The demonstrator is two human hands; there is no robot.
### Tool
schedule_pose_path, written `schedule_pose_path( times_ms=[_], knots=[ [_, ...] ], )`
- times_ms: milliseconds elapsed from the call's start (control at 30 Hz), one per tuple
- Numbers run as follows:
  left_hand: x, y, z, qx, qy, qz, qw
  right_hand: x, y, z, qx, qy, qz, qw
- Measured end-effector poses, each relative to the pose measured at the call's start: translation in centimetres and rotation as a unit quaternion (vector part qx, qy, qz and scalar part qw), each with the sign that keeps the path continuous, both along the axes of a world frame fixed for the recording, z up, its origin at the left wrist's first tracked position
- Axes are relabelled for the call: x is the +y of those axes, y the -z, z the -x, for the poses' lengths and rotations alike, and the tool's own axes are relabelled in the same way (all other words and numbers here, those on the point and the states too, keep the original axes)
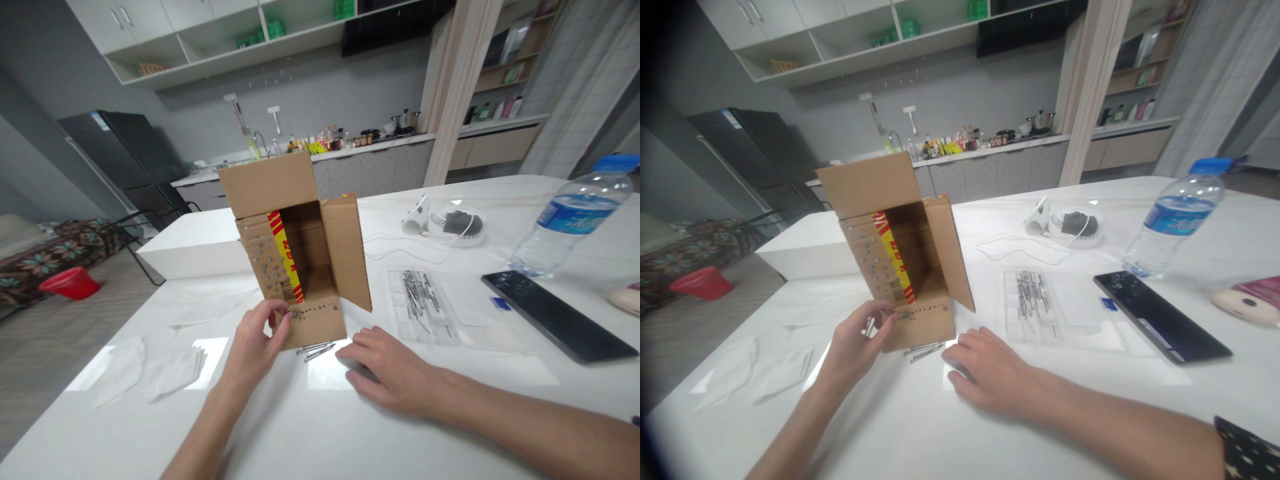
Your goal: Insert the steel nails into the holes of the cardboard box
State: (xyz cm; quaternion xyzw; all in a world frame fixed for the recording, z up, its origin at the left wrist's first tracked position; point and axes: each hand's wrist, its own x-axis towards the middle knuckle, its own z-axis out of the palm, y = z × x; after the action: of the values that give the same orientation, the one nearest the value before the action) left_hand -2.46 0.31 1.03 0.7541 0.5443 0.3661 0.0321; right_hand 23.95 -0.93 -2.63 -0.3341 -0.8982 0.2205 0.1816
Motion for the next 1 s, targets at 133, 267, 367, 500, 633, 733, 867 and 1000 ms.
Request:
schedule_pose_path(
  times_ms=[133, 267, 367, 500, 633, 733, 867, 1000],
  knots=[
    [0.08, 0.17, 0.1, 0.012, 0.012, -0.013, 1.0, -0.06, -0.03, -0.06, 0.002, 0.001, 0.002, 1.0],
    [0.27, 0.35, 0.14, 0.033, 0.03, -0.015, 0.999, -0.03, 0.08, -0.11, -0.001, 0.001, -0.001, 1.0],
    [0.36, 0.48, 0.12, 0.046, 0.047, 0.01, 0.998, 0.09, 0.25, -0.05, 0.0, 0.0, -0.002, 1.0],
    [0.34, 0.59, 0.07, 0.052, 0.057, 0.032, 0.996, 0.12, 0.33, 0.01, -0.004, 0.001, 0.001, 1.0],
    [0.24, 0.51, 0.08, 0.044, 0.031, 0.043, 0.998, 0.0, 0.13, -0.01, -0.003, 0.002, 0.004, 1.0],
    [0.21, 0.39, 0.07, 0.053, 0.025, 0.05, 0.997, -0.08, 0.01, -0.06, -0.004, 0.001, 0.005, 1.0],
    [0.26, 0.46, -0.12, 0.088, 0.045, 0.064, 0.993, -0.13, -0.02, -0.11, -0.005, 0.001, 0.005, 1.0],
    [0.33, 0.74, -0.25, 0.109, 0.053, 0.108, 0.987, -0.08, -0.09, -0.02, -0.004, 0.001, 0.006, 1.0]
  ],
)
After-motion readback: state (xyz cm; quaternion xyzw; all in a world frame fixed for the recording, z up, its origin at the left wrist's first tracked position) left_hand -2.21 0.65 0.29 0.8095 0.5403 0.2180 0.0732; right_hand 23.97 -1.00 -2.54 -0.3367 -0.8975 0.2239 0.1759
